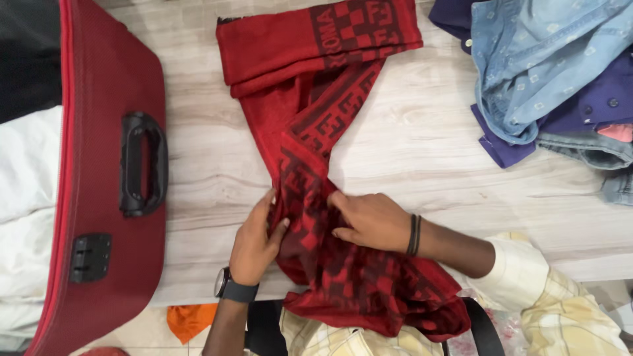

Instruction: The person buttons a white shirt, folds it, and places it into a suitcase before repeating the process with a red patterned scarf.

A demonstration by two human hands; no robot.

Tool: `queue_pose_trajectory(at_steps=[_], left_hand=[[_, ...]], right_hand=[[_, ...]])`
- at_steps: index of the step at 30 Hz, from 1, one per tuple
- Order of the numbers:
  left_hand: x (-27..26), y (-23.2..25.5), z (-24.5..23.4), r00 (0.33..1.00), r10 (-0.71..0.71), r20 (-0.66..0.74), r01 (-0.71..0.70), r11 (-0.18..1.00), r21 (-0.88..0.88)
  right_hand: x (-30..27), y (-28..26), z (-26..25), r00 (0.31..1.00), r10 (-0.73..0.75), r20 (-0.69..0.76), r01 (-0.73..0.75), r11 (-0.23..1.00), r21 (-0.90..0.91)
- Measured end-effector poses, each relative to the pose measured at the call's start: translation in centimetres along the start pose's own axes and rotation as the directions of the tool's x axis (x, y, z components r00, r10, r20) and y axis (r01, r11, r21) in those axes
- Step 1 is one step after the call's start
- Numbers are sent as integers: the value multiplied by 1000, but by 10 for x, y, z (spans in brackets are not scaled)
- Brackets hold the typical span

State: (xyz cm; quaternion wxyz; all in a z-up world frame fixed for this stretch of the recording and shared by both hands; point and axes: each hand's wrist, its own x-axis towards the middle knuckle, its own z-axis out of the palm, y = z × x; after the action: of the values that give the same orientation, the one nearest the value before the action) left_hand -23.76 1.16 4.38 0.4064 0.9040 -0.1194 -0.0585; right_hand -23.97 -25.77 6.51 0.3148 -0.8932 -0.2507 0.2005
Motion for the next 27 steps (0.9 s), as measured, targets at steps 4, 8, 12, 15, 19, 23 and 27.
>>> queue_pose_trajectory(at_steps=[4,8,12,15,19,23,27], left_hand=[[9,-18,-2,990,-132,-56,111,952,-286],[30,-40,-20,971,-3,-241,-59,966,-250],[30,-30,-35,931,-100,-351,96,995,-28],[16,-6,-33,940,-31,-339,65,994,92],[6,15,-30,923,192,-335,-79,943,322],[18,19,-26,910,292,-295,-197,930,311],[21,4,-23,971,95,-220,-21,948,317]], right_hand=[[-10,-6,12,991,127,-33,-131,980,-152],[-14,9,-11,988,93,123,-88,995,-47],[-44,11,-73,892,-118,436,118,993,27],[-60,-8,-110,799,-102,592,115,993,16],[-48,-18,-117,882,-97,461,64,994,88],[-12,-7,-78,992,-99,-84,88,988,-130],[10,21,-43,949,-188,-254,96,937,-336]])
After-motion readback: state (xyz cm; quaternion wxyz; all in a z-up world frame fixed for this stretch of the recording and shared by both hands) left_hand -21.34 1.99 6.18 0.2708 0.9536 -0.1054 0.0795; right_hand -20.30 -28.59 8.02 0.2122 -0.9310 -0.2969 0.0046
